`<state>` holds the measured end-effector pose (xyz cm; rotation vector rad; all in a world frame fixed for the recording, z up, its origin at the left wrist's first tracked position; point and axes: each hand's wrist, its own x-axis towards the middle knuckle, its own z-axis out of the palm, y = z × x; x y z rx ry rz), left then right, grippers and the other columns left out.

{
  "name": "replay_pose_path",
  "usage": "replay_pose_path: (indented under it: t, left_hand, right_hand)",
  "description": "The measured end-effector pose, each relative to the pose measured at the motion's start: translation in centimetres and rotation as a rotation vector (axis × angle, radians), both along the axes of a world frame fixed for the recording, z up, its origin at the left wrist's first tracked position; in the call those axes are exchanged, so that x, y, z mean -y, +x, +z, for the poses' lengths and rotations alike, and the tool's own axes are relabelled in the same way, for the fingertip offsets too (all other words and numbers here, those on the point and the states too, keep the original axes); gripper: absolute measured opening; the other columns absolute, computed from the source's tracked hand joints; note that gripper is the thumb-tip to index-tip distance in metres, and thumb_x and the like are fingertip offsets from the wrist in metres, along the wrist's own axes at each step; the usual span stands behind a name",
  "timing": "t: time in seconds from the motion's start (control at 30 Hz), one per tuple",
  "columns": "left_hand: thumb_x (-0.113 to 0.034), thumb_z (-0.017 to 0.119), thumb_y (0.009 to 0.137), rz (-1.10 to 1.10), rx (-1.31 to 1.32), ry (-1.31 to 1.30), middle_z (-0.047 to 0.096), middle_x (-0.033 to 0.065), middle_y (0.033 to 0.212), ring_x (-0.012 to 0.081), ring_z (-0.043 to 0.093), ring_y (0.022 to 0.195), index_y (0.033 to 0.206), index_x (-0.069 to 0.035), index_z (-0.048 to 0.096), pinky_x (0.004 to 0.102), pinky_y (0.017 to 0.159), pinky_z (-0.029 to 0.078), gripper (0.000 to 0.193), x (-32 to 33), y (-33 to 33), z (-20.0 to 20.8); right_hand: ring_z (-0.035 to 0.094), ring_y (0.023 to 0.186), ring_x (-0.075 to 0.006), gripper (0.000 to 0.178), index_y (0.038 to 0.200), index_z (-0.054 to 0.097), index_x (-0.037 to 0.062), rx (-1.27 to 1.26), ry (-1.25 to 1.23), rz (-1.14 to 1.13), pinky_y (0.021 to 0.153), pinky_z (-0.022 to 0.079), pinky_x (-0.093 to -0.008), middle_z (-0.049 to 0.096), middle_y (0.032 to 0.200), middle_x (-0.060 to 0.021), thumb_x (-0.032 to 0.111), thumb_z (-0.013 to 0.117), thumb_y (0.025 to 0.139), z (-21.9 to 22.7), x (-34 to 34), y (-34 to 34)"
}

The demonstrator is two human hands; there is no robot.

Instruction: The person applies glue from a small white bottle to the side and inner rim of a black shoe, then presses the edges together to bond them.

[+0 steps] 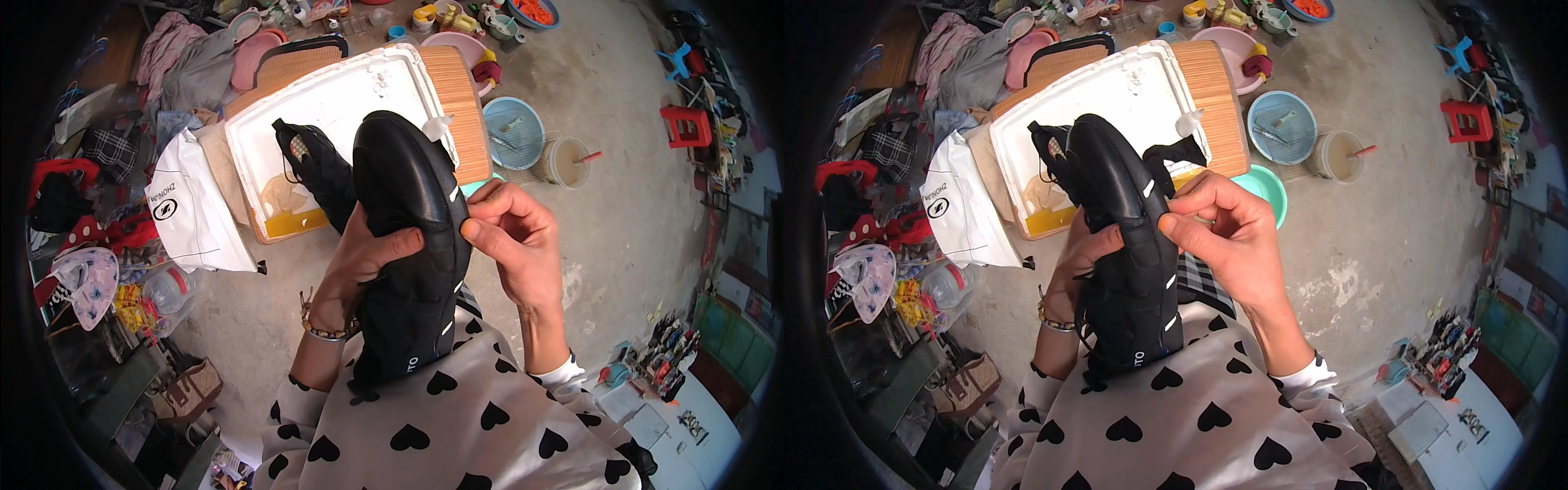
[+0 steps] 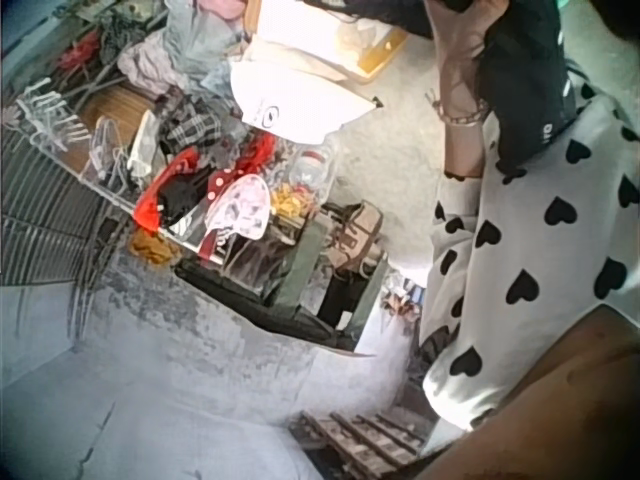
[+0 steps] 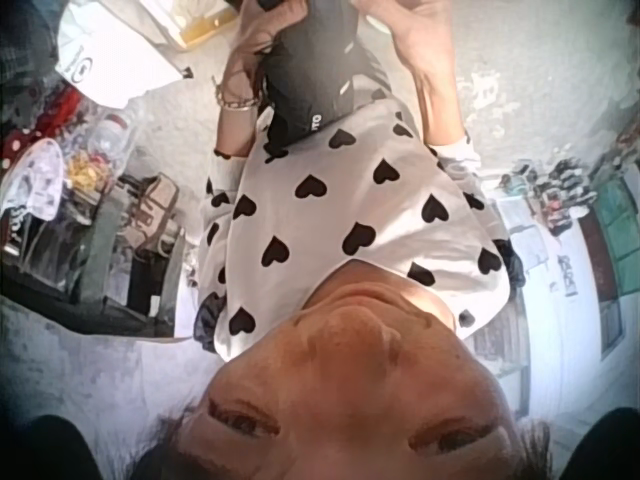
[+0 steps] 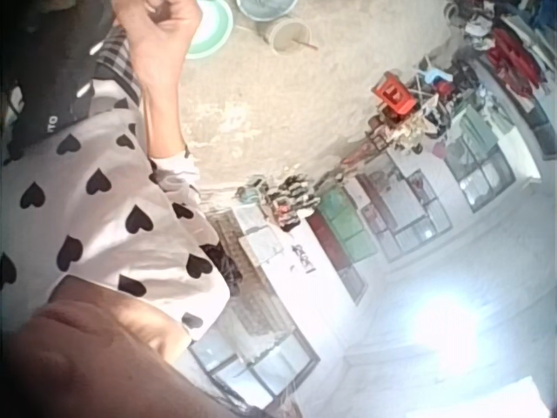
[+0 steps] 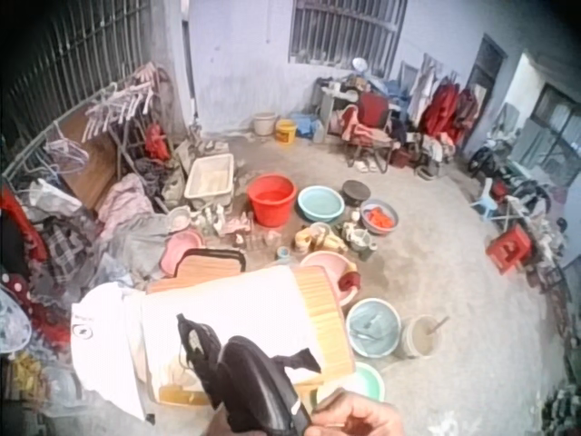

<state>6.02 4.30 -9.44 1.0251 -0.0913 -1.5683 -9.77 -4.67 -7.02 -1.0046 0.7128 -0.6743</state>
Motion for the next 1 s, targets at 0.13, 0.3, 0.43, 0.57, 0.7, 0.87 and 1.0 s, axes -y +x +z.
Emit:
replay_pose_path:
  t: [0.13, 0.3, 0.43, 0.57, 0.7, 0.87, 1.0]
  left_hand:
    - [-0.005, 0.075, 0.075, -0.025, -0.049, -0.090, 0.057, 0.0070, 0.116, 0.0159, 0.057, 0.105, 0.130, -0.004, 0.041, 0.0305, 0.091, 0.047, 0.066, 0.0, -0.4, -0.2]
    - [-0.005, 0.075, 0.076, -0.031, -0.032, -0.138, 0.057, 0.0073, 0.114, 0.0157, 0.058, 0.102, 0.130, -0.004, 0.041, 0.0299, 0.089, 0.049, 0.064, 0.1, -1.0, -0.1]
    - [-0.006, 0.075, 0.076, -0.047, -0.026, -0.145, 0.057, 0.0075, 0.113, 0.0155, 0.058, 0.101, 0.130, -0.003, 0.040, 0.0296, 0.088, 0.050, 0.064, 0.0, -1.2, 0.1]
    - [-0.006, 0.075, 0.076, -0.052, -0.059, -0.157, 0.057, 0.0076, 0.113, 0.0154, 0.058, 0.101, 0.129, -0.003, 0.041, 0.0292, 0.087, 0.050, 0.063, 0.1, -1.4, 0.3]
    - [-0.007, 0.075, 0.076, -0.047, -0.050, -0.200, 0.058, 0.0078, 0.112, 0.0153, 0.058, 0.100, 0.128, -0.002, 0.042, 0.0289, 0.087, 0.050, 0.062, 0.3, -1.6, 0.4]
    - [-0.007, 0.076, 0.075, -0.080, -0.071, -0.192, 0.058, 0.0074, 0.112, 0.0151, 0.059, 0.099, 0.126, -0.001, 0.043, 0.0280, 0.086, 0.051, 0.061, 0.4, -1.6, 0.7]
    - [-0.006, 0.074, 0.076, -0.064, -0.117, -0.209, 0.059, 0.0072, 0.111, 0.0148, 0.060, 0.098, 0.125, 0.000, 0.045, 0.0275, 0.085, 0.051, 0.057, 0.6, -1.8, 1.4]
  right_hand:
    - [0.053, 0.074, -0.0071, 0.013, 0.084, 0.059, -0.0027, -0.066, -0.039, -0.003, 0.063, 0.045, -0.0197, 0.055, 0.083, -0.0031, -0.011, 0.065, 0.077, 0.8, -0.3, -0.4]
    - [0.052, 0.075, -0.0058, 0.012, 0.082, 0.057, -0.0031, -0.127, -0.094, -0.051, 0.063, 0.045, -0.0183, 0.054, 0.082, -0.0026, -0.012, 0.063, 0.077, 2.0, -0.9, -0.5]
    - [0.052, 0.073, -0.0040, 0.011, 0.081, 0.057, -0.0027, -0.154, -0.120, -0.064, 0.061, 0.045, -0.0164, 0.053, 0.084, -0.0025, -0.011, 0.062, 0.078, 2.5, -1.3, -0.6]
    - [0.052, 0.071, -0.0034, 0.010, 0.081, 0.056, -0.0020, -0.175, -0.147, -0.060, 0.059, 0.044, -0.0159, 0.053, 0.084, -0.0023, -0.010, 0.062, 0.079, 2.9, -1.4, -0.9]
    - [0.052, 0.072, -0.0037, 0.011, 0.080, 0.055, -0.0014, -0.207, -0.195, -0.078, 0.059, 0.045, -0.0166, 0.053, 0.084, -0.0025, -0.009, 0.062, 0.078, 3.1, -1.6, -1.0]
    - [0.053, 0.073, -0.0046, 0.011, 0.081, 0.055, -0.0013, -0.219, -0.265, -0.086, 0.061, 0.046, -0.0178, 0.054, 0.084, -0.0030, -0.008, 0.063, 0.078, 3.5, -1.7, -1.0]
    - [0.053, 0.074, -0.0054, 0.010, 0.081, 0.055, -0.0012, -0.232, -0.300, -0.093, 0.062, 0.047, -0.0186, 0.053, 0.084, -0.0028, -0.007, 0.063, 0.078, 3.8, -1.9, -1.0]
